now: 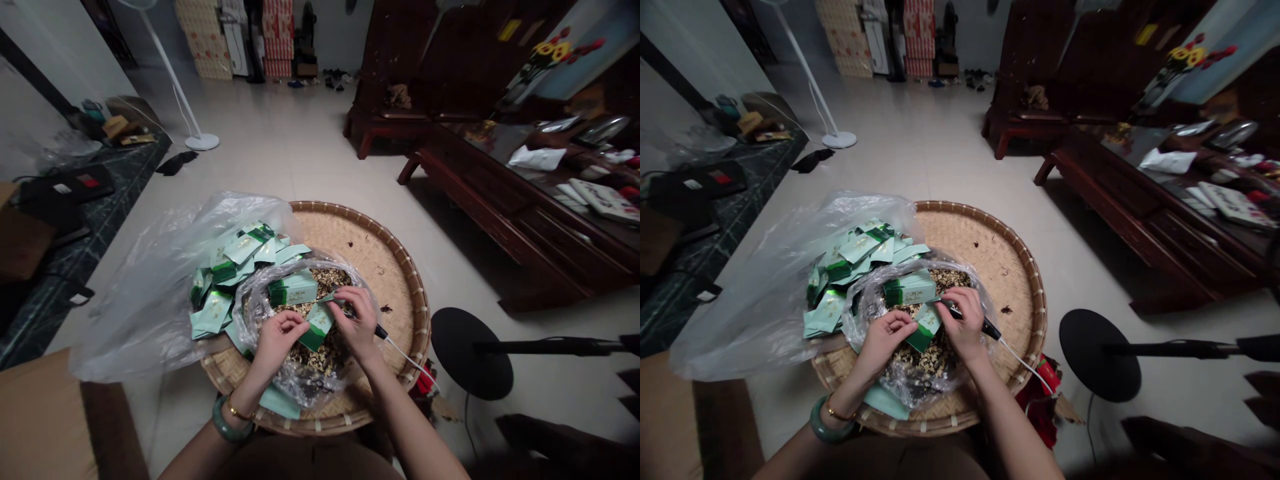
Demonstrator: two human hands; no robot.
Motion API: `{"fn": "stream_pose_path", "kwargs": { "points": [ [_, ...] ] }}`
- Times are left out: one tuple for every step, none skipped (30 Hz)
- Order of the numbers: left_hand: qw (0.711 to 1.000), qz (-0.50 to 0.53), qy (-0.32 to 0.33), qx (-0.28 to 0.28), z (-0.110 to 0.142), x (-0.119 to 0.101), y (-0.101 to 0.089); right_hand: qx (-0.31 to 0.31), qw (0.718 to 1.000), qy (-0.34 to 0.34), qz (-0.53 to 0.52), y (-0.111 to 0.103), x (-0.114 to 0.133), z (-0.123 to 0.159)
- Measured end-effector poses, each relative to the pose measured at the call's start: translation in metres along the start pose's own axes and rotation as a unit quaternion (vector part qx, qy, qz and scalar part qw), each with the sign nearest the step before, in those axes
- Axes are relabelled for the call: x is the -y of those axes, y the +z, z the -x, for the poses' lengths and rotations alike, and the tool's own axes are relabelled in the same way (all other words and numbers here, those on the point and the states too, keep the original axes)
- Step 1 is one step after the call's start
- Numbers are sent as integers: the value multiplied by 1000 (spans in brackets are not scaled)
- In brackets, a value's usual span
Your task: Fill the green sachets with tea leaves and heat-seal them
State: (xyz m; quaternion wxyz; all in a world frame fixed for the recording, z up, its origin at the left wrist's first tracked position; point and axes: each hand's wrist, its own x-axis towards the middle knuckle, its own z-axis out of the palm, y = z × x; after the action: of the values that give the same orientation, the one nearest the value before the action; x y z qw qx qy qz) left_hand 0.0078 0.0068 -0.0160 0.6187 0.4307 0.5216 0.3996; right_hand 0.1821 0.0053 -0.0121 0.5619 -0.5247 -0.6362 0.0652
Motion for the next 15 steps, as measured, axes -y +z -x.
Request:
{"fn": "stream_pose_path", "kwargs": {
  "points": [
    [1000,0,0,4,0,0,0,6,1000,2,1,0,0,-1],
    [1000,-3,0,8,0,0,0,13,1000,1,5,-1,-1,-1],
    [1000,-8,3,11,0,0,0,20,1000,-3,14,-2,-1,-2],
    [1000,-15,8,11,0,0,0,26,999,-10,28,-3,-1,-3],
    [1000,-26,15,8,1,0,0,31,998,-20,44,-4,0,-4],
    [999,-39,25,0,1,0,0,38,997,-32,60,-6,1,-4],
    [998,-55,38,-11,1,1,1,50,995,-44,71,-7,3,-4],
    [996,-71,54,-24,1,0,1,65,994,-55,72,-9,6,-5],
    [993,-88,71,-37,1,0,0,81,993,-64,63,-11,8,-5],
    [989,-103,89,-50,1,0,0,97,992,-66,44,-13,10,-4],
    [986,-115,105,-60,0,-1,-2,113,992,-58,19,-14,12,-4],
    [983,-124,119,-68,-2,-2,-4,125,992,-36,-7,-16,14,-3],
    [981,-129,127,-74,-4,-3,-7,131,991,1,-33,-18,15,-2],
    [979,-132,132,-77,-6,-5,-11,136,988,48,-56,-19,16,-1],
    [979,-134,131,-75,-9,-6,-14,143,982,98,-77,-20,16,-1]
  ]
}}
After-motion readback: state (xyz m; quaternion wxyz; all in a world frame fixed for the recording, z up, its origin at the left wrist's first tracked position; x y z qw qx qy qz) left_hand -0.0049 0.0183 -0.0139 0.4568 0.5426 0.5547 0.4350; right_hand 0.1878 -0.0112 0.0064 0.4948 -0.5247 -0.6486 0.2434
